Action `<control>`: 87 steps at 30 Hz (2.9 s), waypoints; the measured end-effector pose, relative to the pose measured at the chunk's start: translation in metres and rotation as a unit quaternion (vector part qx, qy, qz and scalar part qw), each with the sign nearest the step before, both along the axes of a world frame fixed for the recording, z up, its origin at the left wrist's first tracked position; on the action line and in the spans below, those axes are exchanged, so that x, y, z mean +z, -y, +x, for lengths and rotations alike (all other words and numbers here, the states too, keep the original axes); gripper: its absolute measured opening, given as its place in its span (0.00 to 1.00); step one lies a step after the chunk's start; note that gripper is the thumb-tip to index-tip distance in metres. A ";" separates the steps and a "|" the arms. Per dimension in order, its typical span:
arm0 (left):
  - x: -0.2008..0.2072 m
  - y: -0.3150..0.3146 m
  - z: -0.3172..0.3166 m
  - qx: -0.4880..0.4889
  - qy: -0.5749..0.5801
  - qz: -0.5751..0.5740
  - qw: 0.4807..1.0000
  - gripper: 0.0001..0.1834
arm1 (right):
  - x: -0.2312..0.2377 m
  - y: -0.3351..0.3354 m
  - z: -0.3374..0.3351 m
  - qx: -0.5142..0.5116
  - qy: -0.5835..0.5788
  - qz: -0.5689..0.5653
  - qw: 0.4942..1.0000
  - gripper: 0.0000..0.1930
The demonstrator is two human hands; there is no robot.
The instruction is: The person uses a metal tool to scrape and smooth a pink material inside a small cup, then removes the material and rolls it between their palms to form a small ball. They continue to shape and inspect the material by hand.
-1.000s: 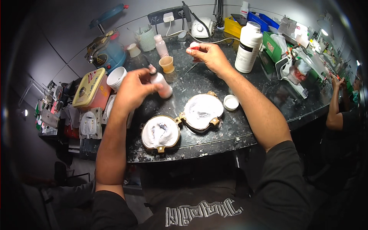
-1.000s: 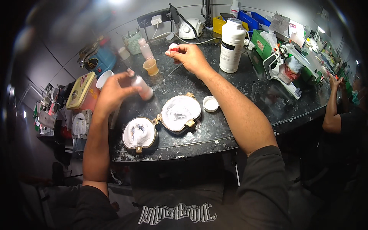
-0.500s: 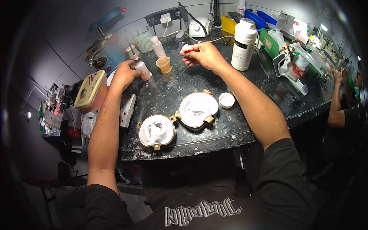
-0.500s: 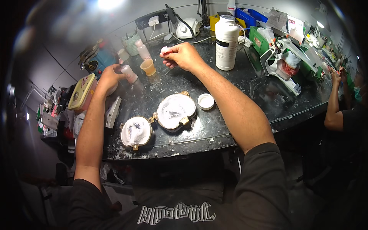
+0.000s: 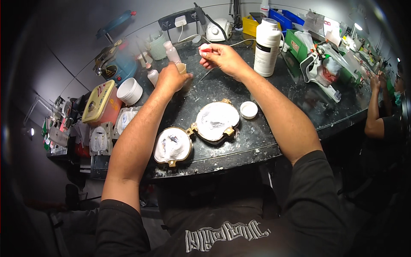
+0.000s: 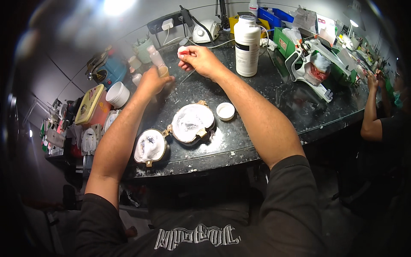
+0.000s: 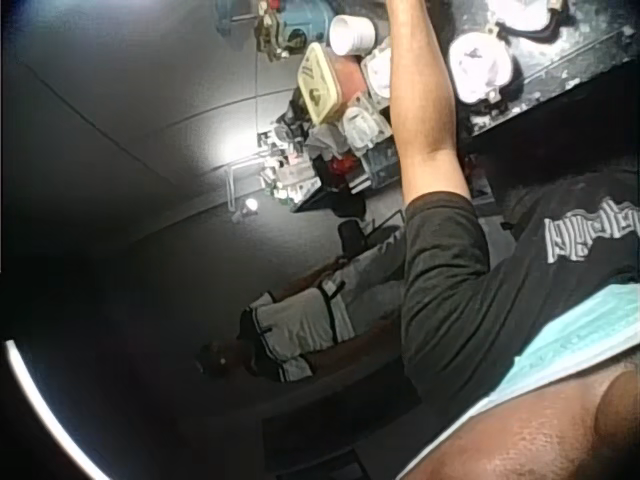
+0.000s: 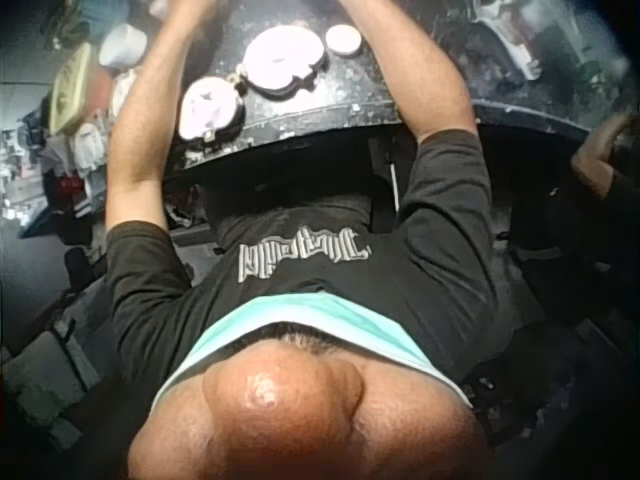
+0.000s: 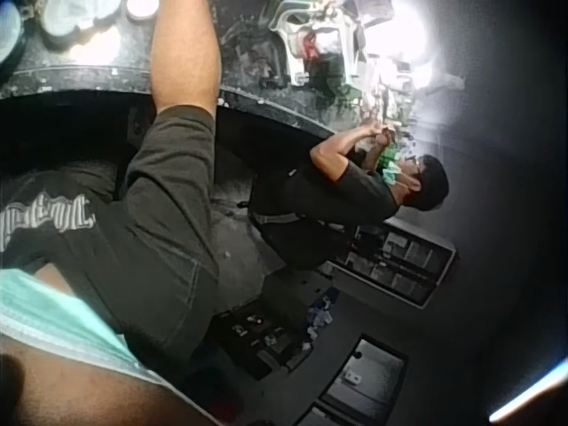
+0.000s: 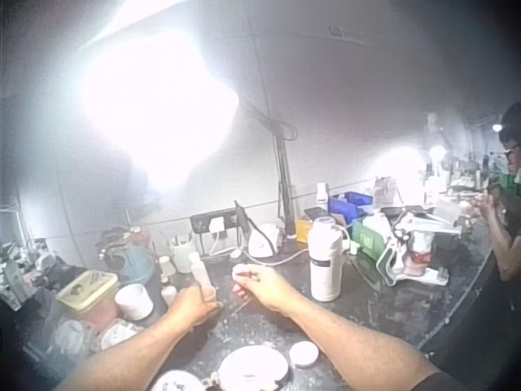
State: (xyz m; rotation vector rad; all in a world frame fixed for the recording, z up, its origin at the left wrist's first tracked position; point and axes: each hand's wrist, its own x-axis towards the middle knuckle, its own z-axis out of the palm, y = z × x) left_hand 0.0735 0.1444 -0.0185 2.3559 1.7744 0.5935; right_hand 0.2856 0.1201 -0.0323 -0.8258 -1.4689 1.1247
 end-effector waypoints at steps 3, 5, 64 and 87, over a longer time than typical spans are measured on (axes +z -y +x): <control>0.000 0.005 -0.001 -0.035 0.057 0.045 0.997 0.31 | -0.001 0.000 0.004 -0.033 0.008 0.012 0.999 0.12; 0.007 0.019 -0.003 -0.083 0.105 0.069 0.989 0.27 | -0.002 0.001 0.008 -0.019 -0.007 0.018 1.000 0.12; -0.019 0.072 -0.055 -0.122 0.088 0.093 0.984 0.29 | 0.066 0.030 -0.194 0.077 0.378 0.181 0.905 0.12; -0.015 0.059 -0.070 -0.119 0.282 0.086 0.948 0.13 | 0.084 0.044 -0.130 -0.088 0.425 0.171 0.885 0.25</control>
